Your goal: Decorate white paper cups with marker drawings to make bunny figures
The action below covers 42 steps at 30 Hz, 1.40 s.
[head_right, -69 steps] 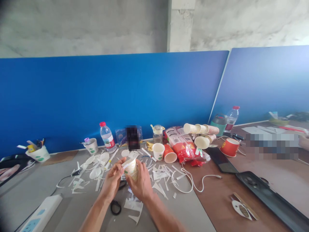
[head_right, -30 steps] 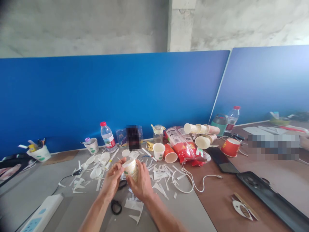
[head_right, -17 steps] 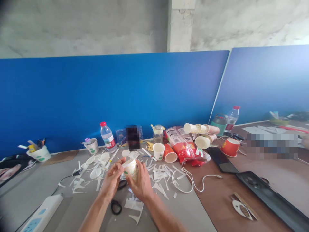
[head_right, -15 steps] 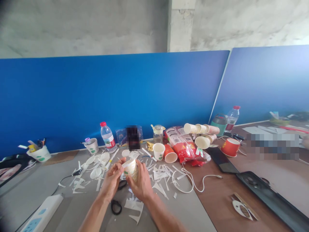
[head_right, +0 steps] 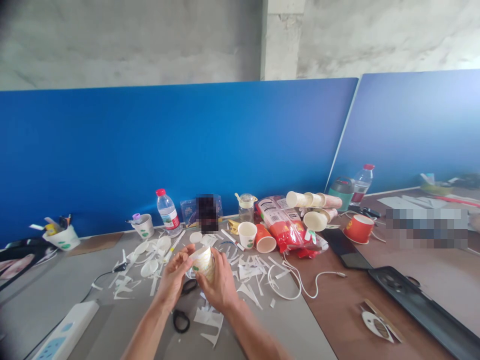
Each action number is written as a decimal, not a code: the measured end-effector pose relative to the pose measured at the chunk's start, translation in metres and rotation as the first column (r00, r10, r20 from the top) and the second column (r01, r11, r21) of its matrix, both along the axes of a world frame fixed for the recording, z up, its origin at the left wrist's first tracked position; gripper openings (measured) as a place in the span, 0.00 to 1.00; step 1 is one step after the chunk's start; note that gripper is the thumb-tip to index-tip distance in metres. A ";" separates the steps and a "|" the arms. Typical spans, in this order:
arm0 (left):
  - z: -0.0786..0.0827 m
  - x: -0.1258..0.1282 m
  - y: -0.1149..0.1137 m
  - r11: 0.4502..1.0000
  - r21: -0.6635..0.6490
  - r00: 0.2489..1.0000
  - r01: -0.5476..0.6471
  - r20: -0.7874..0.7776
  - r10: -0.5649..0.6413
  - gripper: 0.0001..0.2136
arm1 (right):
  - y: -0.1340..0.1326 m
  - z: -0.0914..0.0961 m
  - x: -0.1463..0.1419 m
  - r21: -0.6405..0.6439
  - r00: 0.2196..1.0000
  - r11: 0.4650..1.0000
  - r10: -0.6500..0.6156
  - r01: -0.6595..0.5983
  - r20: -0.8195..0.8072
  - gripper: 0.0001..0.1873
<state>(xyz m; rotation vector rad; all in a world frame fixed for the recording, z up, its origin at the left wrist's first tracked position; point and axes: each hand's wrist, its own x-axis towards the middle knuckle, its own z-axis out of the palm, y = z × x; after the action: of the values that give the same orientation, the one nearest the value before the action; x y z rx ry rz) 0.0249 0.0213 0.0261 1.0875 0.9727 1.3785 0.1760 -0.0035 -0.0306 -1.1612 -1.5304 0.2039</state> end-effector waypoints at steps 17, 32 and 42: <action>0.001 0.002 -0.001 0.998 -0.018 0.997 -0.056 -0.057 0.055 0.21 | -0.001 0.002 0.000 -0.071 1.000 0.997 0.009 -0.009 0.000 0.30; 0.002 0.011 -0.004 0.993 -0.067 0.995 -0.099 -0.001 0.099 0.24 | 0.002 0.000 0.000 -0.037 1.000 0.999 -0.010 0.010 -0.023 0.28; -0.008 0.014 -0.001 0.987 -0.055 0.988 -0.153 -0.002 0.153 0.25 | 0.003 0.000 -0.001 -0.045 0.999 0.999 -0.021 0.019 -0.040 0.27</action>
<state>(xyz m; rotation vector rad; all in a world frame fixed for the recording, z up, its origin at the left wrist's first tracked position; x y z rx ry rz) 0.0392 0.0200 0.0178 0.9868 1.1054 1.4675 0.1752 -0.0006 -0.0307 -1.2000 -1.4851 0.2474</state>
